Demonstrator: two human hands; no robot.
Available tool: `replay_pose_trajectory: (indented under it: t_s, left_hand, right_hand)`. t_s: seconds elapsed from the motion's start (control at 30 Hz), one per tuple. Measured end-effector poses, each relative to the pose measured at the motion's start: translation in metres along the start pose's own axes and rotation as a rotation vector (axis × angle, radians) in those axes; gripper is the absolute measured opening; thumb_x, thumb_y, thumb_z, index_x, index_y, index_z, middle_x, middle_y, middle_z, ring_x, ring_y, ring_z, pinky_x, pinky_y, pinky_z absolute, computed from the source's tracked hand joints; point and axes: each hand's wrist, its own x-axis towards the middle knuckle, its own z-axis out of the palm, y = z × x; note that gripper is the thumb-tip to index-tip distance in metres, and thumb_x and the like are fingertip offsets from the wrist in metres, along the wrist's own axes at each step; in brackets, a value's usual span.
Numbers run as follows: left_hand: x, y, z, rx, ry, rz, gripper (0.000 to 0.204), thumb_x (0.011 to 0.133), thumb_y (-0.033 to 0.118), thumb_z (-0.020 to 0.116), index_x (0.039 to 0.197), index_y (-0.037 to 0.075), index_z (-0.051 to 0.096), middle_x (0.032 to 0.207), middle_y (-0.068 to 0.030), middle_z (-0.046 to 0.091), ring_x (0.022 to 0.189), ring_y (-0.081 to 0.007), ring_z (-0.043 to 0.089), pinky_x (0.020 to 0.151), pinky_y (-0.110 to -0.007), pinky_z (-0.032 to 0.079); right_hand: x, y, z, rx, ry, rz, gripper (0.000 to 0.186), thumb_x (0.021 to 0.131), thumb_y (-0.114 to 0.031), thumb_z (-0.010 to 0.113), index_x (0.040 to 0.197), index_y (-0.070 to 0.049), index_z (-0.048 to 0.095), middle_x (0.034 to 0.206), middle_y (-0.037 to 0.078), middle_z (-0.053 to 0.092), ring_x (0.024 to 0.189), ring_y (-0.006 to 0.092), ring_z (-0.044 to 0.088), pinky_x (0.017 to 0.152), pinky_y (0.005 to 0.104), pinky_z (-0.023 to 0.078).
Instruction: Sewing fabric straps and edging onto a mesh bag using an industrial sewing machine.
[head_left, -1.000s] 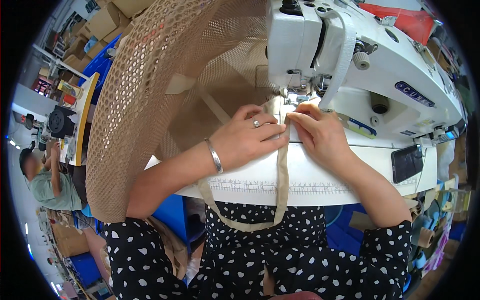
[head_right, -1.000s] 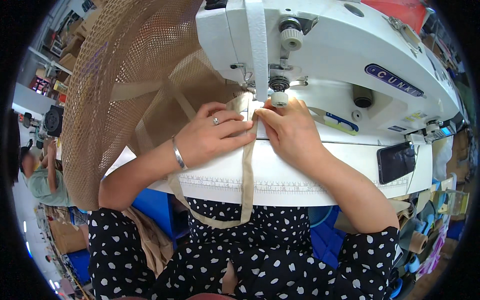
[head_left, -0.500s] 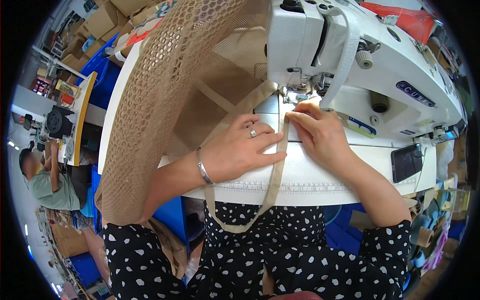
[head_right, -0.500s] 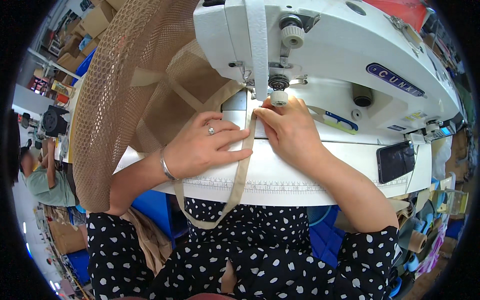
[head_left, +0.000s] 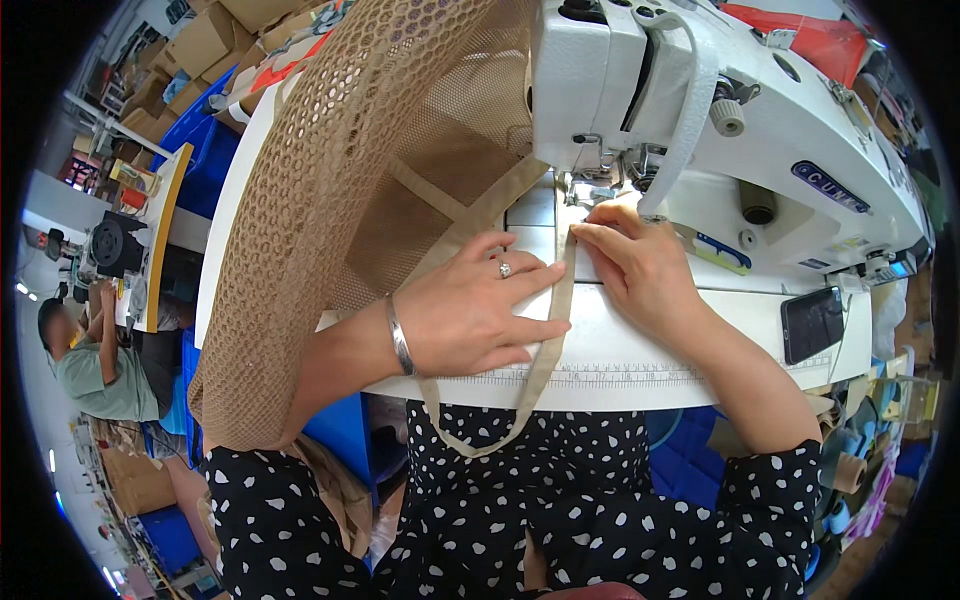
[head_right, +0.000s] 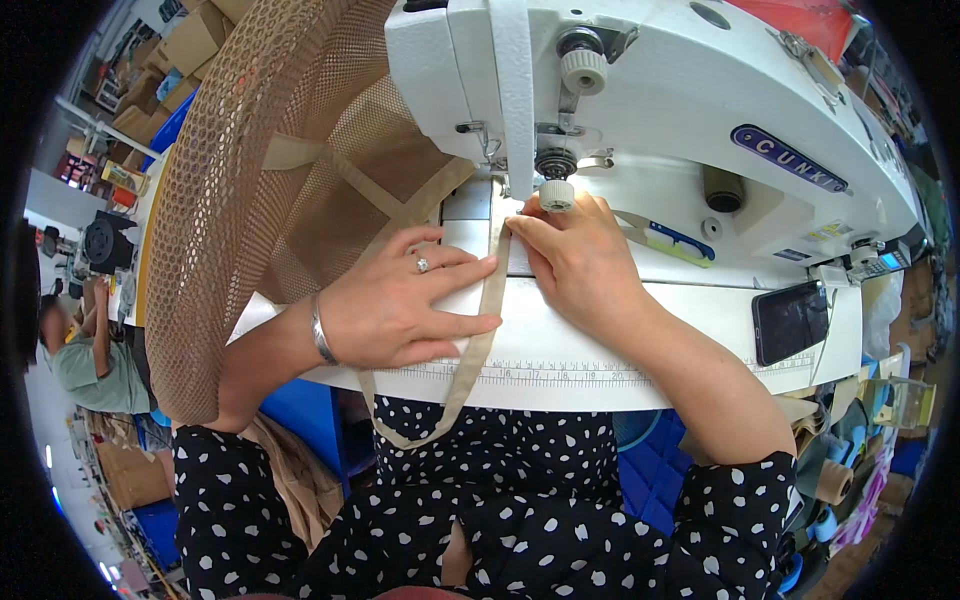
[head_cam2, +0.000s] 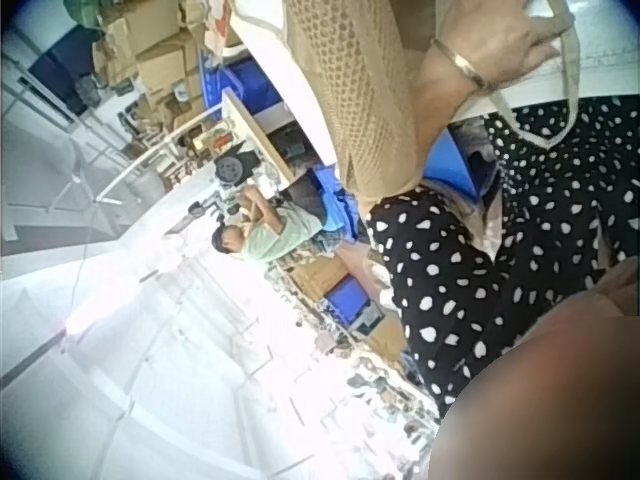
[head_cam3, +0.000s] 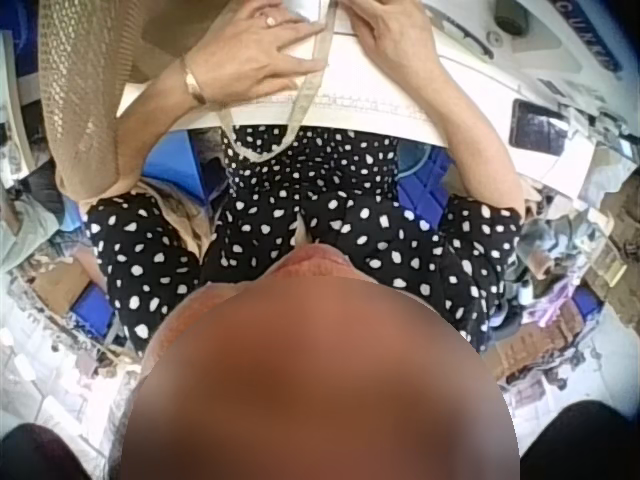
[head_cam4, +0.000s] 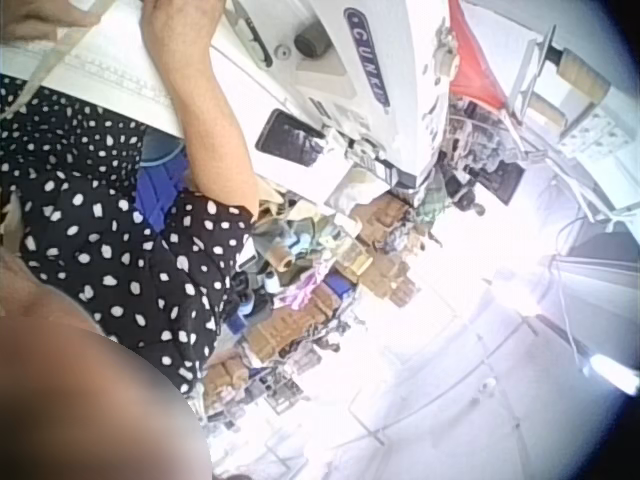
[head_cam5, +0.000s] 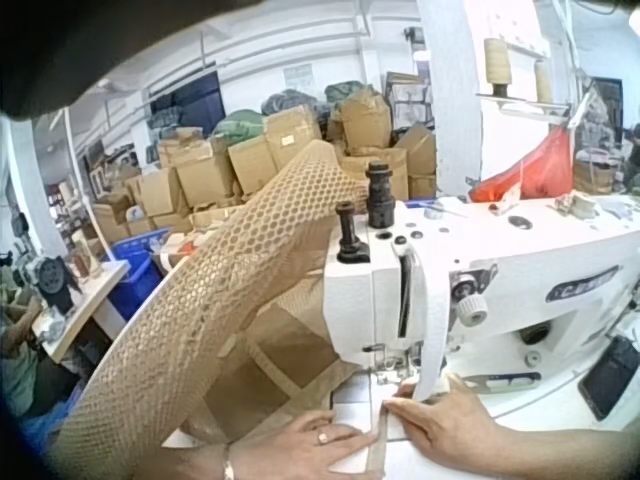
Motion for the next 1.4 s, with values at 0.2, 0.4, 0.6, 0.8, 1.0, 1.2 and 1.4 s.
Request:
replay_pose_trajectory:
  t_s: [0.2, 0.4, 0.6, 0.8, 1.0, 1.2, 1.4]
  left_hand:
    - [0.001, 0.009, -0.003, -0.006, -0.037, -0.017, 0.065, 0.075, 0.048, 0.080, 0.134, 0.024, 0.064, 0.150, -0.0188, 0.047, 0.130, -0.0301, 0.052, 0.115, -0.055, 0.033]
    - [0.001, 0.013, -0.002, 0.023, -0.049, -0.029, 0.068, 0.076, 0.050, 0.079, 0.136, 0.023, 0.062, 0.149, -0.0187, 0.048, 0.130, -0.0303, 0.052, 0.117, -0.056, 0.032]
    - [0.002, 0.014, -0.002, 0.023, -0.037, -0.023, 0.067, 0.076, 0.049, 0.079, 0.135, 0.021, 0.063, 0.144, -0.0179, 0.052, 0.130, -0.0295, 0.053, 0.117, -0.057, 0.032]
    - [0.003, 0.013, -0.004, 0.018, -0.051, -0.031, 0.063, 0.077, 0.048, 0.079, 0.131, 0.020, 0.065, 0.141, -0.0177, 0.054, 0.129, -0.0283, 0.053, 0.118, -0.056, 0.031]
    - [0.003, 0.010, -0.005, 0.033, -0.058, -0.022, 0.061, 0.077, 0.046, 0.079, 0.131, 0.021, 0.065, 0.142, -0.0164, 0.054, 0.130, -0.0285, 0.053, 0.119, -0.056, 0.030]
    - [0.006, 0.007, -0.004, 0.051, -0.020, -0.022, 0.053, 0.074, 0.040, 0.080, 0.122, 0.021, 0.071, 0.139, -0.0123, 0.057, 0.129, -0.0266, 0.054, 0.119, -0.056, 0.030]
    - [0.010, 0.003, -0.002, 0.076, 0.048, -0.034, 0.043, 0.073, 0.032, 0.080, 0.114, 0.020, 0.073, 0.131, -0.0072, 0.063, 0.125, -0.0237, 0.056, 0.119, -0.056, 0.031]
  right_hand:
    - [0.000, 0.000, 0.000, -0.014, 0.004, -0.008, 0.021, 0.089, -0.004, 0.068, 0.109, -0.008, 0.073, 0.107, 0.008, 0.067, 0.085, 0.0283, 0.070, 0.074, 0.0396, 0.054]
    - [0.000, 0.000, -0.001, -0.014, 0.009, -0.016, 0.022, 0.089, -0.003, 0.068, 0.109, -0.007, 0.073, 0.108, 0.009, 0.067, 0.084, 0.0290, 0.070, 0.073, 0.0391, 0.055]
    - [0.000, 0.000, 0.000, 0.012, 0.005, -0.007, 0.022, 0.088, -0.002, 0.068, 0.109, -0.006, 0.073, 0.107, 0.010, 0.067, 0.085, 0.0296, 0.070, 0.074, 0.0390, 0.055]
    - [0.001, 0.000, -0.001, 0.020, 0.004, -0.002, 0.022, 0.089, -0.001, 0.068, 0.110, -0.006, 0.074, 0.107, 0.011, 0.068, 0.086, 0.0299, 0.070, 0.075, 0.0390, 0.055]
    - [0.000, -0.001, -0.003, 0.001, -0.002, -0.009, 0.023, 0.088, -0.001, 0.068, 0.110, -0.006, 0.074, 0.108, 0.011, 0.068, 0.086, 0.0299, 0.070, 0.076, 0.0389, 0.055]
    - [0.001, -0.001, -0.002, 0.020, 0.010, -0.010, 0.023, 0.088, -0.001, 0.069, 0.109, -0.006, 0.074, 0.107, 0.011, 0.068, 0.086, 0.0299, 0.070, 0.075, 0.0388, 0.055]
    - [0.000, 0.000, -0.002, 0.020, 0.012, -0.020, 0.022, 0.088, -0.001, 0.069, 0.109, -0.006, 0.074, 0.106, 0.011, 0.068, 0.085, 0.0298, 0.070, 0.074, 0.0388, 0.055]
